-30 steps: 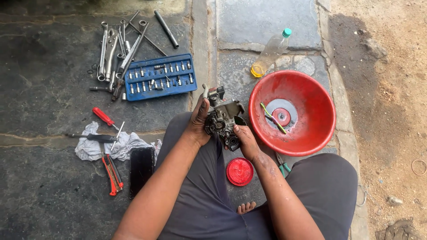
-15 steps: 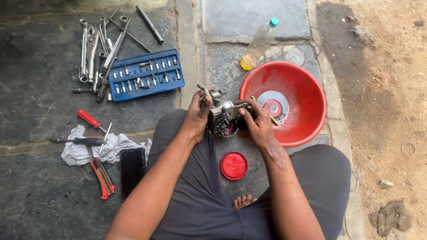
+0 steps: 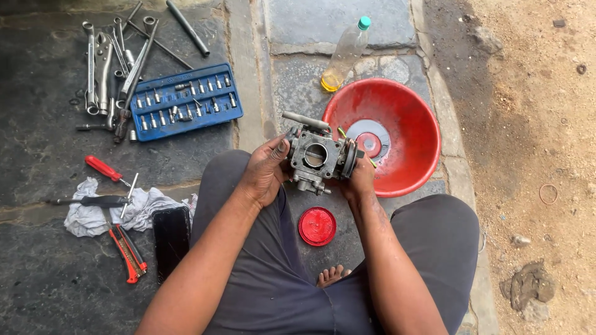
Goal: Disassemble and clean a motorcycle carburetor using tools.
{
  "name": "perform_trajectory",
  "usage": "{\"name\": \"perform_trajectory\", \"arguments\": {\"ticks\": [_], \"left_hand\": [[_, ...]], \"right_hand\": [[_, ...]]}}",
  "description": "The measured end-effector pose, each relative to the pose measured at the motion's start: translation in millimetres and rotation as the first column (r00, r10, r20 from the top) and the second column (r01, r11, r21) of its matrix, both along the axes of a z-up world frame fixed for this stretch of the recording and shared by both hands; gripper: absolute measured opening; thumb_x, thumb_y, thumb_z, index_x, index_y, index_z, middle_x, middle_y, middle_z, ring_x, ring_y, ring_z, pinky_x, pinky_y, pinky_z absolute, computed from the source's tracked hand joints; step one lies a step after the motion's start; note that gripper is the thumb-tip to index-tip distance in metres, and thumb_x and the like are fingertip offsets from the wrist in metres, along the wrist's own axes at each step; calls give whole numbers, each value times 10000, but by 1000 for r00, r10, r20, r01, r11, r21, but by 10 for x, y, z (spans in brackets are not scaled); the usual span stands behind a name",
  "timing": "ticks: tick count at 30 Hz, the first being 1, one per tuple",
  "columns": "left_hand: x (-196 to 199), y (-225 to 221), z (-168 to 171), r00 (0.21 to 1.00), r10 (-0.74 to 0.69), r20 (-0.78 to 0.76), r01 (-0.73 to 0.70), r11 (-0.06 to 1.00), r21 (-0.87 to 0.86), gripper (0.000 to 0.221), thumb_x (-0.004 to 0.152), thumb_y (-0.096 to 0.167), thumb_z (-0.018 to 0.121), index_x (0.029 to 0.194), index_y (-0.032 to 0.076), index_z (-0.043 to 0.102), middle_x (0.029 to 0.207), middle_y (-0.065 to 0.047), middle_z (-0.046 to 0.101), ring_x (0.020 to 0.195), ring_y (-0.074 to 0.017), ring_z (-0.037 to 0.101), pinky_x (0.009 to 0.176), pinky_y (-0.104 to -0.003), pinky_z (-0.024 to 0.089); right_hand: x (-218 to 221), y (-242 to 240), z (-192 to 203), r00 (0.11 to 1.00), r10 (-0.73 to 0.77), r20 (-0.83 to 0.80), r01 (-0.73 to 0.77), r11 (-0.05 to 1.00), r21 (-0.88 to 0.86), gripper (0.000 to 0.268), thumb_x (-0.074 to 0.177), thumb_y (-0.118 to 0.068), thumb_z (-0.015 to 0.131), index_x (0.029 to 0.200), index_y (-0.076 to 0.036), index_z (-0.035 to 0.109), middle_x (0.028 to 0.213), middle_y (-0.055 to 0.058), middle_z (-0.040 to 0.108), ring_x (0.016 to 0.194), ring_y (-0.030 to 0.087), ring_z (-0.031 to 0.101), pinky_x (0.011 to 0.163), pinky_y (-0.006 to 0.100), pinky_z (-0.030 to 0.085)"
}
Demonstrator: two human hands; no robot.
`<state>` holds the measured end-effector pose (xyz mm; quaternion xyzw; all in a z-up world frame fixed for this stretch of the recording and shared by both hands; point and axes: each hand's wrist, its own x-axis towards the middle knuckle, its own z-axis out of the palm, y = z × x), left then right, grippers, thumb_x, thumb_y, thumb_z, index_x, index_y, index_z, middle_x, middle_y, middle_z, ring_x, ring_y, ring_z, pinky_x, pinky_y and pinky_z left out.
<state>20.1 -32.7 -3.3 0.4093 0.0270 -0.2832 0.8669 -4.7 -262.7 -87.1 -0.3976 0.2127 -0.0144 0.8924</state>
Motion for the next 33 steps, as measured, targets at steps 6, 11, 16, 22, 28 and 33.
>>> {"name": "perform_trajectory", "arguments": {"ticks": [6, 11, 16, 22, 28, 33], "left_hand": [[3, 26, -55, 997, 40, 68, -38, 999, -24, 762, 824, 453, 840, 1424, 54, 590, 1098, -25, 688, 1018, -158, 659, 847, -376, 579], [22, 41, 19, 997, 32, 66, -31, 999, -12, 801, 799, 514, 830, 1412, 49, 606, 1106, -48, 695, 1010, -175, 656, 821, -372, 571], [80, 35, -16, 999, 54, 8, -54, 998, 37, 820, 755, 607, 801, 1316, 38, 619, 1147, -78, 706, 1085, -209, 668, 919, -395, 564], [91, 32, 3, 997, 72, -23, -71, 996, 60, 835, 734, 656, 786, 1260, 28, 621, 1164, -96, 699, 1130, -237, 652, 1002, -419, 523], [64, 25, 16, 987, 99, 125, -107, 993, 54, 1014, 651, 625, 863, 1393, -8, 586, 1206, -87, 691, 1140, -198, 647, 995, -380, 533], [0, 30, 2, 934, 89, 346, -93, 996, -6, 1071, 584, 503, 959, 1418, -45, 570, 1291, -111, 691, 1242, -200, 646, 1105, -362, 529]], "right_hand": [[-18, 100, 154, 1000, -12, 16, 11, 998, 67, 268, 1020, -267, 545, 1137, -58, 664, 1006, 69, 707, 854, 190, 711, 736, 370, 606], [-10, 123, 87, 999, -46, -11, 47, 993, 106, 224, 1016, -233, 529, 1097, -62, 649, 951, 69, 693, 813, 198, 700, 716, 385, 608], [-10, 154, 27, 997, -70, 17, 68, 991, 116, 208, 950, -107, 493, 1088, -52, 639, 927, 82, 692, 786, 210, 693, 686, 391, 606], [-7, 151, -79, 997, -64, 43, 58, 990, 128, 180, 964, -97, 498, 1065, -43, 635, 888, 78, 684, 726, 205, 674, 588, 379, 569], [-8, 169, -157, 982, 142, 128, -67, 883, -464, 236, 952, -106, 551, 1166, -25, 608, 1024, 90, 685, 892, 208, 679, 771, 354, 583], [-20, 180, -278, 992, 20, 121, -61, 935, 349, 304, 1045, -214, 499, 1266, -27, 592, 1173, 120, 674, 1081, 224, 665, 953, 370, 565]]}}
